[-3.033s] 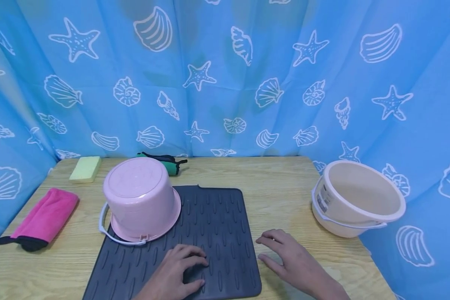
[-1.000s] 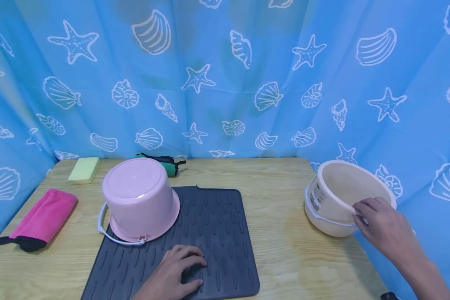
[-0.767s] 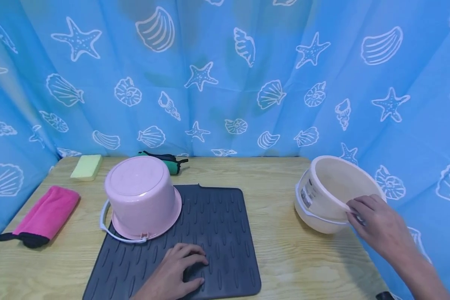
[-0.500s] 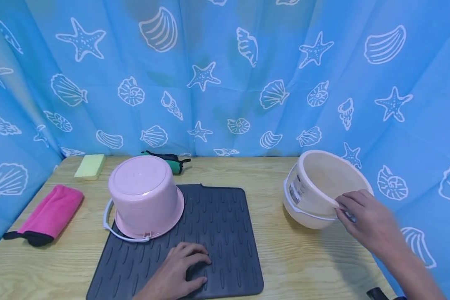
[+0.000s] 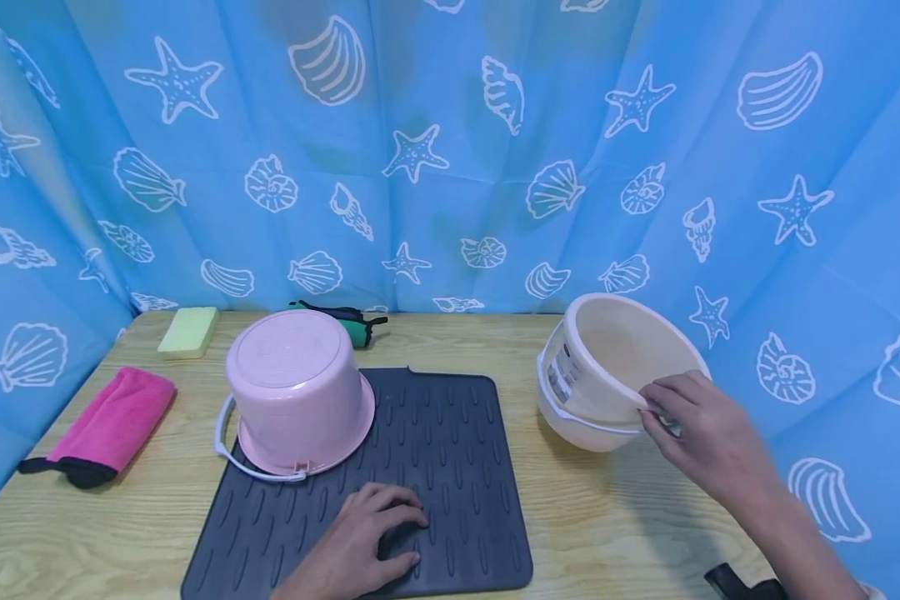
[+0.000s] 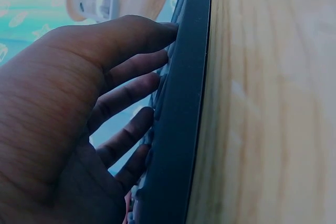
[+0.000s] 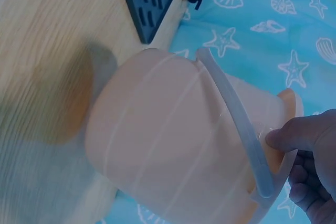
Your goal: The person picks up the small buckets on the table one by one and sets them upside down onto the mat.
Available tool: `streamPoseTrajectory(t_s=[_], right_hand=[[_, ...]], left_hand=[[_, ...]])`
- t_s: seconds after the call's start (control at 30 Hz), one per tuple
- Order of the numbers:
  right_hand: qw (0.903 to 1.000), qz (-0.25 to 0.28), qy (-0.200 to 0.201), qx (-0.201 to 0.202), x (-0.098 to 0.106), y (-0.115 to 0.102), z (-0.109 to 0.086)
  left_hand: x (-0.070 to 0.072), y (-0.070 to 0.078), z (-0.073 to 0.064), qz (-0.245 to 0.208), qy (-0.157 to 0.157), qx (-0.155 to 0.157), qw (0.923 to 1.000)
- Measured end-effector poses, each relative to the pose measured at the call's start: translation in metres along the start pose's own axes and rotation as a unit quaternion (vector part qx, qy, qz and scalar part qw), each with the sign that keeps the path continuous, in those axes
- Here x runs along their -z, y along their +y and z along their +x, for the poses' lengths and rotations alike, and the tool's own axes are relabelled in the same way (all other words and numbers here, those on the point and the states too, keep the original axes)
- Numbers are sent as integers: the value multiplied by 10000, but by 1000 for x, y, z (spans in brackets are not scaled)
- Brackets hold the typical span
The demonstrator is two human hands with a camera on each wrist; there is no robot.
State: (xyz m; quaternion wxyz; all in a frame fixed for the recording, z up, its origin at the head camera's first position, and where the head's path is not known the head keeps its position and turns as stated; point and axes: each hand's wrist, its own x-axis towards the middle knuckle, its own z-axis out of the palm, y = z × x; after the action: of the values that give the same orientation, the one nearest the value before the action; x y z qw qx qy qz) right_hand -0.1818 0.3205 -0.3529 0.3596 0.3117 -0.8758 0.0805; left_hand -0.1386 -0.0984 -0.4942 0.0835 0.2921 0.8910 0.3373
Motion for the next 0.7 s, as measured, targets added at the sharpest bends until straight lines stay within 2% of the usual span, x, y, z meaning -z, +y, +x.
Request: streamPoseTrajectory(t_s=[0.5, 0.7], right_hand=[[9985, 509, 214, 21, -13, -17, 20], [9969, 762, 200, -41, -17, -24, 28]], left_hand=[[-2, -3, 0, 22, 79, -107, 9999], [-2, -2, 1, 74, 48, -3, 10000]])
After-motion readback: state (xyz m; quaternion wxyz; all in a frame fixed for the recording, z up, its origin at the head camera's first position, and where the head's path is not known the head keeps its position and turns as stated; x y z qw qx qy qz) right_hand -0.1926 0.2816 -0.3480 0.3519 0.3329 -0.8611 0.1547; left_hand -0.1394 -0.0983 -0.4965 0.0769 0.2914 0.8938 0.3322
